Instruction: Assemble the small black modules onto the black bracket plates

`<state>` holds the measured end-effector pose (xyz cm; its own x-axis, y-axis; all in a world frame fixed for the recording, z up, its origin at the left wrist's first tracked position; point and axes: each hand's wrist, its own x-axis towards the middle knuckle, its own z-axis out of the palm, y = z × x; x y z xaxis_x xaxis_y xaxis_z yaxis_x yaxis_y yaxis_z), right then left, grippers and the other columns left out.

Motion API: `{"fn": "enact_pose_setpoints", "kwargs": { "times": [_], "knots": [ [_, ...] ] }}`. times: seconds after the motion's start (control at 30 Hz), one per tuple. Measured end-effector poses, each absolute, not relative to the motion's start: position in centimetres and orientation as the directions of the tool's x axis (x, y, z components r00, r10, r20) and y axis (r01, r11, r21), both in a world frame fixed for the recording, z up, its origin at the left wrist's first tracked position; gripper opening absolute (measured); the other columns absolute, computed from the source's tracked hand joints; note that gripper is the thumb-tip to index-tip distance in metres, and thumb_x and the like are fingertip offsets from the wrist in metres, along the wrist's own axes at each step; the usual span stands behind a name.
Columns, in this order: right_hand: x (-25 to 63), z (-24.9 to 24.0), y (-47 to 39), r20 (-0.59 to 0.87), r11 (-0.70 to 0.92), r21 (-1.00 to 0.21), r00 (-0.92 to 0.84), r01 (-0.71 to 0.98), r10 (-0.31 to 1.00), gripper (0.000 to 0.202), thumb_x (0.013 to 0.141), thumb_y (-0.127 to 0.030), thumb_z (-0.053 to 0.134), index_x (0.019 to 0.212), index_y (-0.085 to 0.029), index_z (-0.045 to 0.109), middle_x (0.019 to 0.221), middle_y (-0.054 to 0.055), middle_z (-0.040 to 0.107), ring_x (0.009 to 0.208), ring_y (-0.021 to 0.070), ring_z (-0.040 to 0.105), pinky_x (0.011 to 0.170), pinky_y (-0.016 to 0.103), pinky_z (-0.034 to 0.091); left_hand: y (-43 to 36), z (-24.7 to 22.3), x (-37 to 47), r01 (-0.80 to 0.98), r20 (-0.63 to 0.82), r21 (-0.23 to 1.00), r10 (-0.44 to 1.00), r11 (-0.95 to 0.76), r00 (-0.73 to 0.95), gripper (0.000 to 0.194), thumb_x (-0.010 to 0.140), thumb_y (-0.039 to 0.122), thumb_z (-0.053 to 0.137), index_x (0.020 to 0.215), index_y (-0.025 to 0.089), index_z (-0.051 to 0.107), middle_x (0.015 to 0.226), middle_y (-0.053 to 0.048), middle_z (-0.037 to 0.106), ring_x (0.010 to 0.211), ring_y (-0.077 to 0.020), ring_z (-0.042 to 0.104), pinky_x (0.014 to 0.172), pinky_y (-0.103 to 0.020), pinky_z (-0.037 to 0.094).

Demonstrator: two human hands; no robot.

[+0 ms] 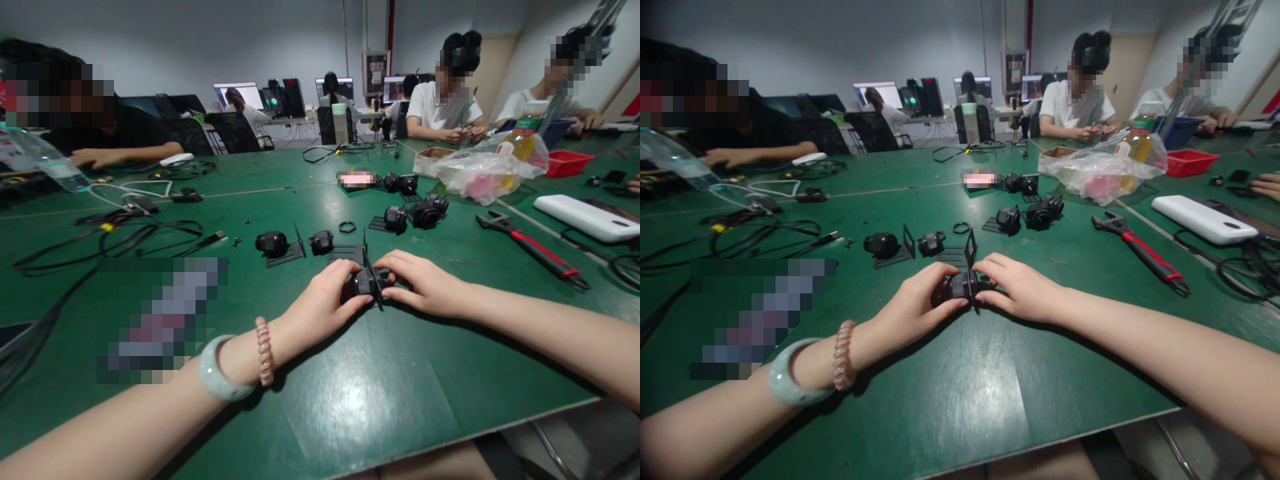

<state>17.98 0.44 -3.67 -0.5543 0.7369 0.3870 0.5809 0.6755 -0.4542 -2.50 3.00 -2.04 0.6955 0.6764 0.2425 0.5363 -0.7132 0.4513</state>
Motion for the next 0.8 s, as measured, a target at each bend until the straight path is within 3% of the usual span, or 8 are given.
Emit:
{"fn": "enact_pose_setpoints", "kwargs": {
  "times": [0.27, 0.5, 0.6, 0.8],
  "knots": [
    [17.85, -3.59, 0.62, 0.368, 0.666, -0.434, -0.556, 0.606, 0.745, 0.03, 0.082, -0.03, 0.042, 0.106, -0.014, 0.048, 0.093, 0.009, 0.055, 0.087, 0.0171, 0.051, 0.077, 0.032, 0.042, 3.02, -2.08, -2.48, 0.537, 0.248, 0.444, 0.674, -0.717, 0.696, 0.024, 0.075, 0.032, 0.05, 0.095, 0.018, 0.046, 0.086, -0.003, 0.053, 0.075, -0.0151, 0.051, 0.065, -0.027, 0.041],
    [17.88, -4.08, 0.43, 0.408, 0.671, -0.44, -0.533, 0.597, 0.741, 0.052, 0.076, -0.032, 0.05, 0.122, -0.015, 0.032, 0.118, 0.013, 0.046, 0.107, 0.0212, 0.044, 0.088, 0.04, 0.037, 2.99, -1.93, -2.43, 0.534, 0.24, 0.453, 0.674, -0.714, 0.698, 0.025, 0.075, 0.032, 0.051, 0.094, 0.018, 0.046, 0.086, -0.003, 0.053, 0.075, -0.0154, 0.051, 0.065, -0.027, 0.041],
    [17.91, -4.08, 0.37, 0.41, 0.685, -0.435, -0.548, 0.585, 0.729, 0.055, 0.072, -0.029, 0.056, 0.121, -0.015, 0.034, 0.114, 0.012, 0.048, 0.104, 0.0211, 0.046, 0.086, 0.038, 0.039, 2.98, -1.89, -2.42, 0.535, 0.235, 0.461, 0.679, -0.708, 0.696, 0.025, 0.074, 0.032, 0.051, 0.095, 0.018, 0.047, 0.085, -0.003, 0.053, 0.075, -0.0157, 0.051, 0.065, -0.028, 0.041],
    [17.81, -3.86, 0.25, 0.389, 0.674, -0.415, -0.551, 0.611, 0.739, 0.041, 0.074, -0.027, 0.053, 0.112, -0.016, 0.041, 0.102, 0.01, 0.054, 0.093, 0.0195, 0.05, 0.079, 0.035, 0.043, 2.98, -1.97, -2.46, 0.535, 0.234, 0.459, 0.678, -0.709, 0.697, 0.025, 0.075, 0.033, 0.05, 0.095, 0.018, 0.046, 0.087, -0.003, 0.053, 0.076, -0.0159, 0.05, 0.066, -0.028, 0.041]
  ]
}}
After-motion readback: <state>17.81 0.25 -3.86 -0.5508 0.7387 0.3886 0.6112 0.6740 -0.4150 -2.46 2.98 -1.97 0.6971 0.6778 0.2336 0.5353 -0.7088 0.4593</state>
